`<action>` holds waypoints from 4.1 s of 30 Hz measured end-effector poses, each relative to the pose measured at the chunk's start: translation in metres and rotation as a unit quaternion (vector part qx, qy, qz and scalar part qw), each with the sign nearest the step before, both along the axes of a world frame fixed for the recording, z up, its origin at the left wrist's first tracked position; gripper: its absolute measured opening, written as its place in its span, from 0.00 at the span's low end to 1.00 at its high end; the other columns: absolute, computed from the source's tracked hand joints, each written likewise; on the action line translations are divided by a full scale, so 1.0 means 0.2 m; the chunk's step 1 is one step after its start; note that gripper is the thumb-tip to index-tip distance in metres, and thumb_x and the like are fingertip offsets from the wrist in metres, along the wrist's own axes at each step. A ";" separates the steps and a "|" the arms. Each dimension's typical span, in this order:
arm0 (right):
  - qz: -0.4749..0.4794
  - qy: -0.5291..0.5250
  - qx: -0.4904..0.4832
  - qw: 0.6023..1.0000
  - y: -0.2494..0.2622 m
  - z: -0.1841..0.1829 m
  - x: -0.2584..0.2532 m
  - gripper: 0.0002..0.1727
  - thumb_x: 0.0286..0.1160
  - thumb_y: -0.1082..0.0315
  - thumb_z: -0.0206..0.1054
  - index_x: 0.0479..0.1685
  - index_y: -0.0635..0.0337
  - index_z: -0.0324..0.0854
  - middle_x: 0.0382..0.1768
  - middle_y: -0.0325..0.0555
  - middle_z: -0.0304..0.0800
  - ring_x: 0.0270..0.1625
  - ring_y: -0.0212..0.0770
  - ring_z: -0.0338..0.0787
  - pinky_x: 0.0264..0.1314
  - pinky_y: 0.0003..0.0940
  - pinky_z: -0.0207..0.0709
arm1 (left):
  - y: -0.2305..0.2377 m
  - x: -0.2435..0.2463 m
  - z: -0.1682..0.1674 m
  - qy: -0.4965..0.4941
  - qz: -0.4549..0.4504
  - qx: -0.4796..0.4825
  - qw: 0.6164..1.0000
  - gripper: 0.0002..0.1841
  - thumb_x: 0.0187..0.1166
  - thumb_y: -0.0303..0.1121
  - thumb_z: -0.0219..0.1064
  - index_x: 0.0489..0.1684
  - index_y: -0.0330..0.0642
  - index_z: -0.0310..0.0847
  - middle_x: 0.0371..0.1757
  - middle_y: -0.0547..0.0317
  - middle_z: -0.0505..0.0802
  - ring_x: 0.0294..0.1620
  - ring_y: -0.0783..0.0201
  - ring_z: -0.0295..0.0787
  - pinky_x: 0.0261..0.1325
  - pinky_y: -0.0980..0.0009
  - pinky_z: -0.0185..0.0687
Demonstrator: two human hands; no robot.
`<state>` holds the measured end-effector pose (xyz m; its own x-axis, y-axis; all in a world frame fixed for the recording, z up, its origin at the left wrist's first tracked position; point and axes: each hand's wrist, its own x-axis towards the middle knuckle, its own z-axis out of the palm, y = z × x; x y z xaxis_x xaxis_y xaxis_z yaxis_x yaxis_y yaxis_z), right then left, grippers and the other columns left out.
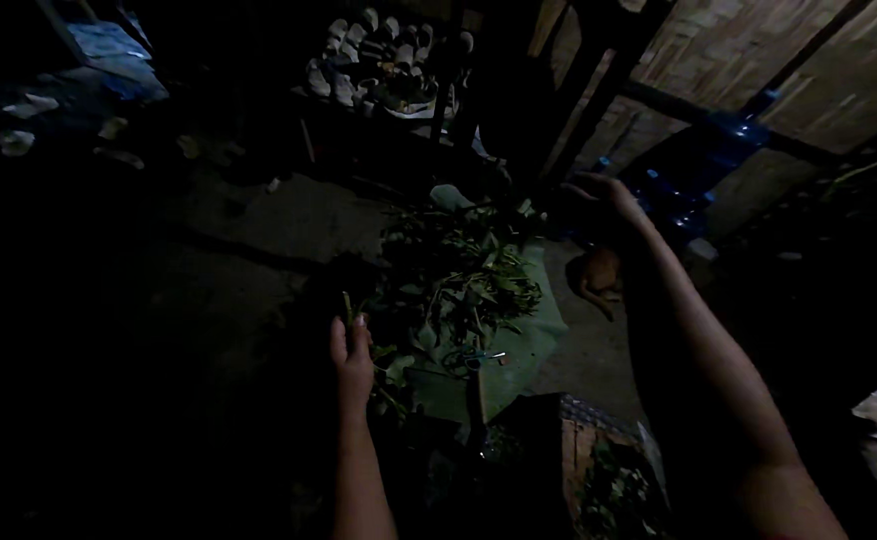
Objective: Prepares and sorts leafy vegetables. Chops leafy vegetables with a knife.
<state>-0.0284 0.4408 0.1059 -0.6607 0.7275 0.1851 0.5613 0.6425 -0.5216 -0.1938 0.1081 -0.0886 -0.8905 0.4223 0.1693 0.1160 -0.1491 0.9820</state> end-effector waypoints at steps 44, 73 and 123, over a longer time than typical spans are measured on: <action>0.016 0.257 -0.087 0.962 -1.76 -0.38 1.65 0.19 0.87 0.63 0.60 0.69 0.61 0.83 0.60 0.50 0.90 0.56 0.37 0.92 0.61 0.36 0.87 | -0.41 1.14 0.77 0.007 -0.430 -0.016 0.903 0.12 0.86 0.29 0.63 0.64 0.40 0.77 0.42 0.63 0.90 0.32 0.76 0.84 0.34 0.79 0.84; 0.045 0.223 -0.233 0.945 -1.61 -0.48 1.25 0.16 0.90 0.63 0.58 0.63 0.63 0.80 0.45 0.50 0.90 0.42 0.38 0.90 0.49 0.38 0.86 | -0.25 1.26 0.58 0.102 -0.398 -0.114 0.904 0.11 0.90 0.35 0.60 0.60 0.41 0.82 0.36 0.57 0.88 0.28 0.69 0.79 0.33 0.71 0.78; 0.017 0.450 -0.294 0.843 -1.46 -0.42 1.41 0.13 0.94 0.61 0.46 0.56 0.57 0.72 0.36 0.36 0.85 0.29 0.28 0.86 0.32 0.25 0.85 | -0.36 1.17 0.79 0.011 -0.393 0.068 0.917 0.15 0.91 0.35 0.45 0.68 0.44 0.68 0.36 0.63 0.89 0.21 0.74 0.82 0.21 0.80 0.79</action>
<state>0.2529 0.1495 0.0226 -0.4675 0.8518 0.2365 -0.2444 0.1325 -0.9606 0.0404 0.0369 0.0687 -0.3155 0.9057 0.2830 -0.0601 -0.3167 0.9466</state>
